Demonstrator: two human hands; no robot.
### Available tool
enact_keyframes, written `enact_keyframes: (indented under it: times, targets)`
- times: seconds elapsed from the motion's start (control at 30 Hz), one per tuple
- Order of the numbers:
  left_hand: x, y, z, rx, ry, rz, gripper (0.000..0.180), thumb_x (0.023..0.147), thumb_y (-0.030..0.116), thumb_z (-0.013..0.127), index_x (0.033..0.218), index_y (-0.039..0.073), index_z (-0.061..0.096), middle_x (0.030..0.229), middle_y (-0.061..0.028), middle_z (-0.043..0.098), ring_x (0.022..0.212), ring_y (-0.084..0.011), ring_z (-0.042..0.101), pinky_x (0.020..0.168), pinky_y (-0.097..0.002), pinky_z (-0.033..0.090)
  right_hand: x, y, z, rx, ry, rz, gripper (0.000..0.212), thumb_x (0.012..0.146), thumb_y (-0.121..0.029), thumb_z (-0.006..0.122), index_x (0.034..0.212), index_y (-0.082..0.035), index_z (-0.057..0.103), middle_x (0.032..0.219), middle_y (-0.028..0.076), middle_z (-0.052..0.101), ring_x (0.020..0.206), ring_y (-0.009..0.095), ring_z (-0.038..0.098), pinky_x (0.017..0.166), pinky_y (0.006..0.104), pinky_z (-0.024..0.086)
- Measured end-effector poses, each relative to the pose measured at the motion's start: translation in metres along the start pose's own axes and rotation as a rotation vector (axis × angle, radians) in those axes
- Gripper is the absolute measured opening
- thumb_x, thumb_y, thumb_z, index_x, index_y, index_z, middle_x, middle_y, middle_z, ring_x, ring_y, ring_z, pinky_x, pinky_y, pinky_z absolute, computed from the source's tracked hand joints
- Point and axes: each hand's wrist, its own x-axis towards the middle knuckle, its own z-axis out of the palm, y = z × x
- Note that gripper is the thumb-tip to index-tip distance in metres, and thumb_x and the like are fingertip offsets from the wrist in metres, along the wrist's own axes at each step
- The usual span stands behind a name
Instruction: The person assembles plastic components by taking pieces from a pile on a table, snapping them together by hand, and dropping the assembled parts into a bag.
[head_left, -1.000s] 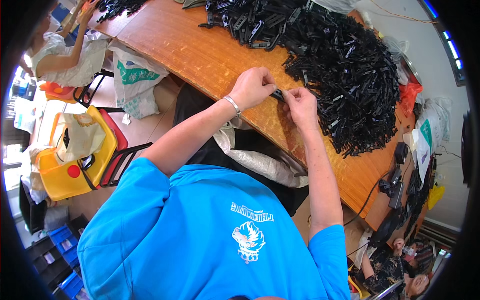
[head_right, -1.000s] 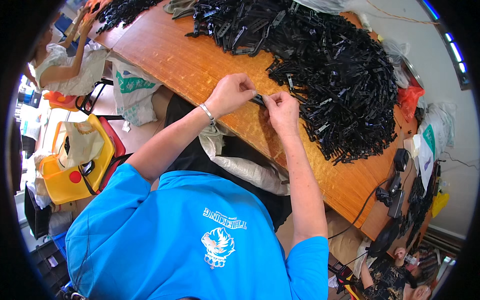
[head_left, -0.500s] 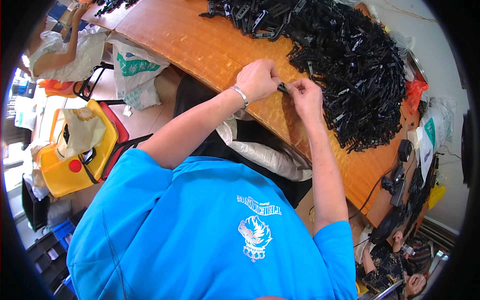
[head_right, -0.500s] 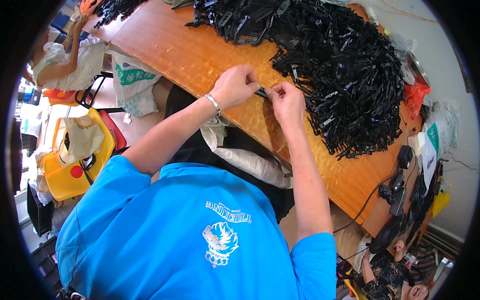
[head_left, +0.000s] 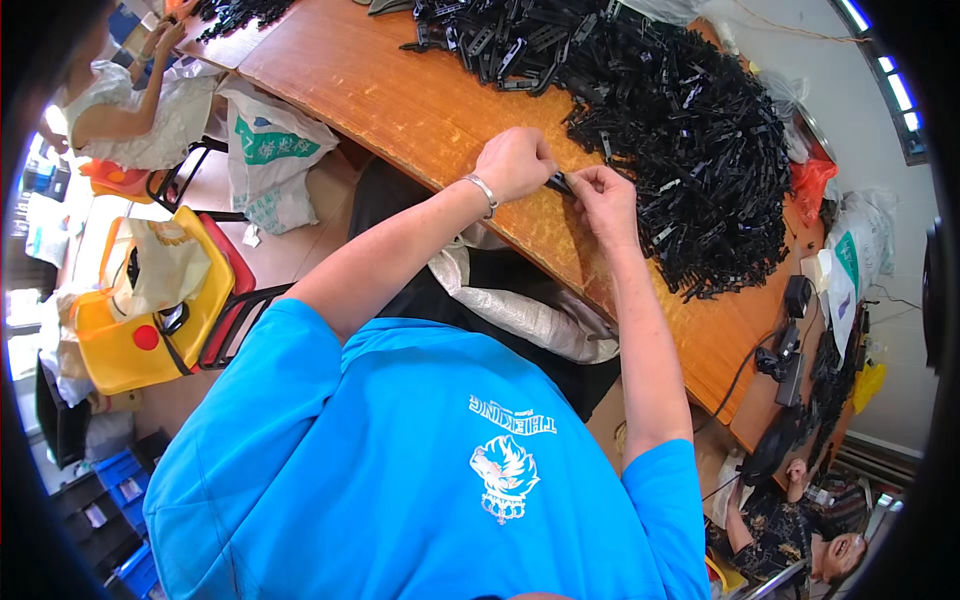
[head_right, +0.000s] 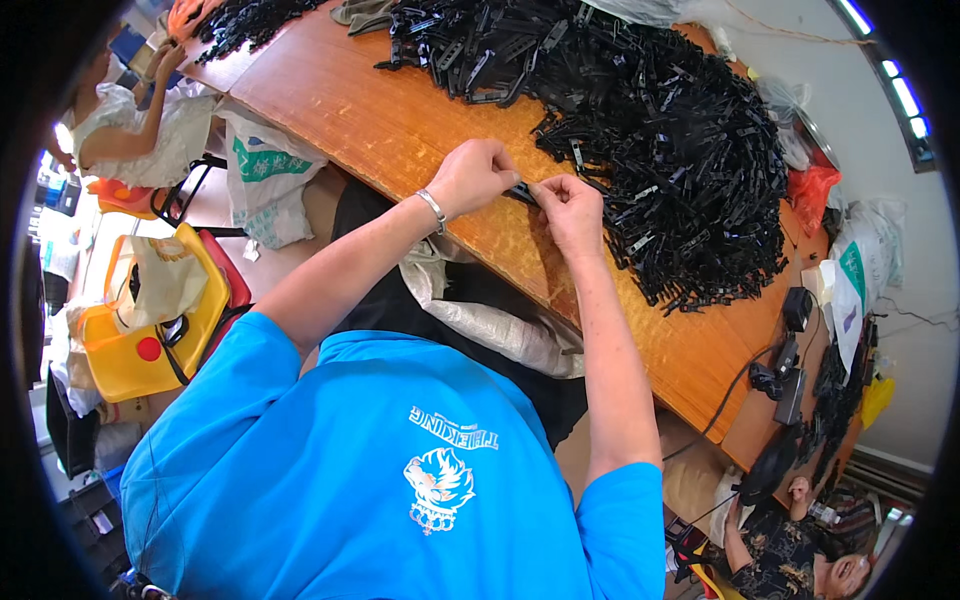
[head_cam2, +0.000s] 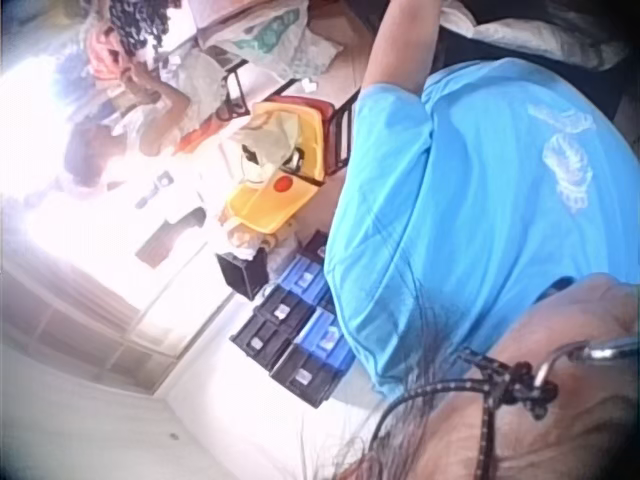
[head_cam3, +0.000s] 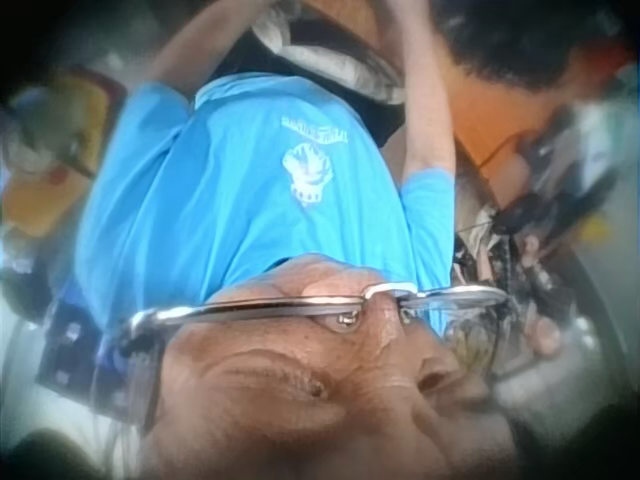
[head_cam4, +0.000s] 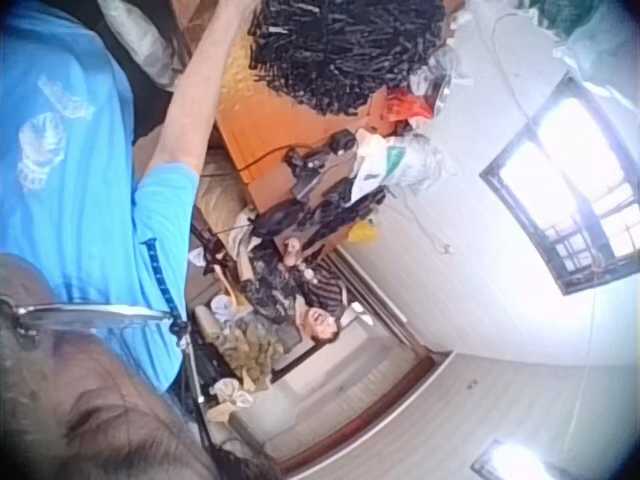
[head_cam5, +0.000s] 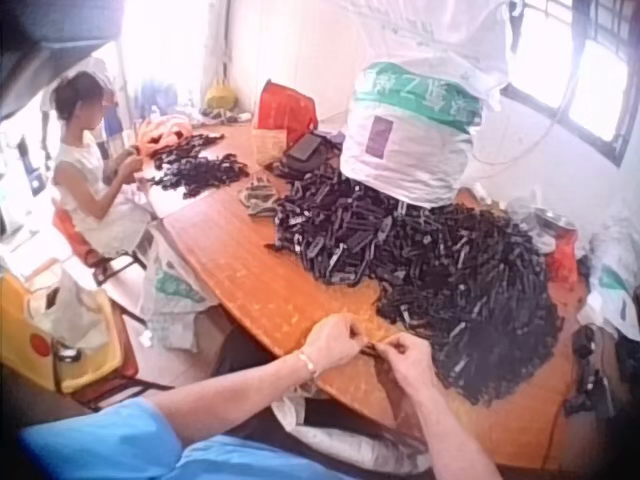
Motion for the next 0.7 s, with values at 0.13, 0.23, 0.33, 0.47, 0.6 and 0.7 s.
enact_keyframes:
  times: [0.13,0.23,0.33,0.47,0.6,0.7]
  targets:
    - [0.001,0.003,0.000,-0.023,-0.009,0.005,0.017,0.078,0.023,0.071,0.082,0.006,0.072,0.086,-0.0139,0.072,0.088,-0.0325,0.069,0.081,-0.0415,0.054,0.001,0.000,-0.003,0.094,-0.011,0.050,0.014,0.087,-0.013,0.075,0.083,-0.001,0.068,0.059,-0.001,0.060,0.046,0.005,0.050,0.042,0.0219,0.037]
    - [-0.001,0.002,0.003,-0.022,0.003,0.037,0.020,0.080,0.021,0.072,0.085,0.001,0.070,0.078,-0.0126,0.070,0.075,-0.0244,0.068,0.071,-0.0364,0.053,0.000,0.002,-0.003,0.065,-0.009,0.037,0.014,0.086,-0.013,0.075,0.083,-0.001,0.068,0.059,-0.001,0.060,0.046,0.005,0.049,0.042,0.0219,0.037]
    - [-0.003,0.000,0.004,-0.011,0.015,0.020,0.021,0.080,0.021,0.073,0.085,0.002,0.069,0.077,-0.0125,0.070,0.074,-0.0251,0.068,0.071,-0.0369,0.053,0.000,0.001,-0.003,0.049,-0.007,0.039,0.014,0.086,-0.013,0.075,0.083,-0.001,0.068,0.060,-0.001,0.060,0.047,0.005,0.050,0.042,0.0216,0.037]
    - [-0.003,-0.002,0.004,0.013,0.015,0.002,0.022,0.080,0.023,0.074,0.084,0.002,0.069,0.078,-0.0129,0.069,0.076,-0.0267,0.068,0.071,-0.0377,0.053,0.001,0.001,-0.001,0.036,-0.022,0.027,0.014,0.086,-0.013,0.075,0.083,0.000,0.068,0.060,-0.001,0.060,0.048,0.005,0.050,0.043,0.0221,0.038]
    - [-0.007,0.000,0.003,0.052,0.023,0.005,0.021,0.080,0.023,0.074,0.083,0.003,0.068,0.080,-0.0138,0.070,0.080,-0.0300,0.068,0.073,-0.0400,0.053,0.005,0.009,0.000,-0.082,0.001,-0.037,0.016,0.083,-0.014,0.077,0.084,0.000,0.068,0.060,0.001,0.060,0.050,0.008,0.052,0.048,0.0261,0.041]
    - [-0.008,0.003,0.003,0.100,0.037,0.016,0.018,0.080,0.022,0.072,0.081,0.005,0.067,0.081,-0.0139,0.070,0.082,-0.0327,0.067,0.074,-0.0416,0.052,0.012,0.019,0.004,-0.240,0.061,-0.101,0.019,0.081,-0.015,0.078,0.085,0.000,0.067,0.063,0.005,0.062,0.054,0.014,0.057,0.053,0.0308,0.044]
